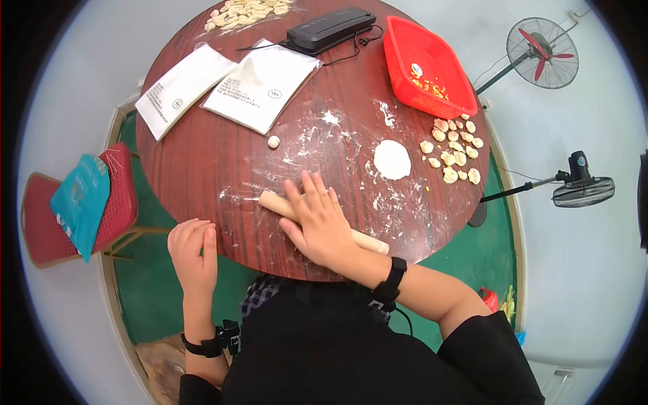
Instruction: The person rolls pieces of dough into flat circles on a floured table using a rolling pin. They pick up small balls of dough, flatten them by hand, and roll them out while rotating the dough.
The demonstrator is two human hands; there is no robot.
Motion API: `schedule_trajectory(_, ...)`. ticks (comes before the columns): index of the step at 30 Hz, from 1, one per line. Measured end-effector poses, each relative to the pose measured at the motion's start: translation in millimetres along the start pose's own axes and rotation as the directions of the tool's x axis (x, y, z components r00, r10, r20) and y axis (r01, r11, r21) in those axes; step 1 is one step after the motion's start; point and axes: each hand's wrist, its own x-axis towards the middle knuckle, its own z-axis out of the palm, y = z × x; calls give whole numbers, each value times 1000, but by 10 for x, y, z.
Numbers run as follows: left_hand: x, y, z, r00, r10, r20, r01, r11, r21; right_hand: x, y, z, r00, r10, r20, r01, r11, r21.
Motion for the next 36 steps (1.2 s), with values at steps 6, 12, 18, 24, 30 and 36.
schedule_trajectory(6, 31, 51, -12, 999, 34, 34, -34, 999, 5, 380, 526, 93, 928, 56, -369, -148, 963, -226)
schedule_trajectory(12, 57, 28, -81, 1000, -18, -20, 18, 1000, 25, 176, 150, -23, 999, -20, -28, 18, 997, -76)
schedule_trajectory(18, 166, 52, -152, 999, 45, -22, -44, 998, 55, 303, 266, 37, 977, 105, -183, -140, 972, -188)
schedule_trajectory(24, 152, 56, -110, 1000, 29, -11, -29, 999, 29, 459, 417, 54, 947, 82, -310, -143, 973, -181)
schedule_trajectory(30, 107, 94, -86, 1000, 20, -22, -20, 1000, 9, 90, 5, 87, 993, 53, -103, -64, 992, -109)
schedule_trajectory(36, 113, 157, -106, 999, 52, -2, -52, 998, 36, 479, 452, 108, 915, 215, -343, -257, 963, -82)
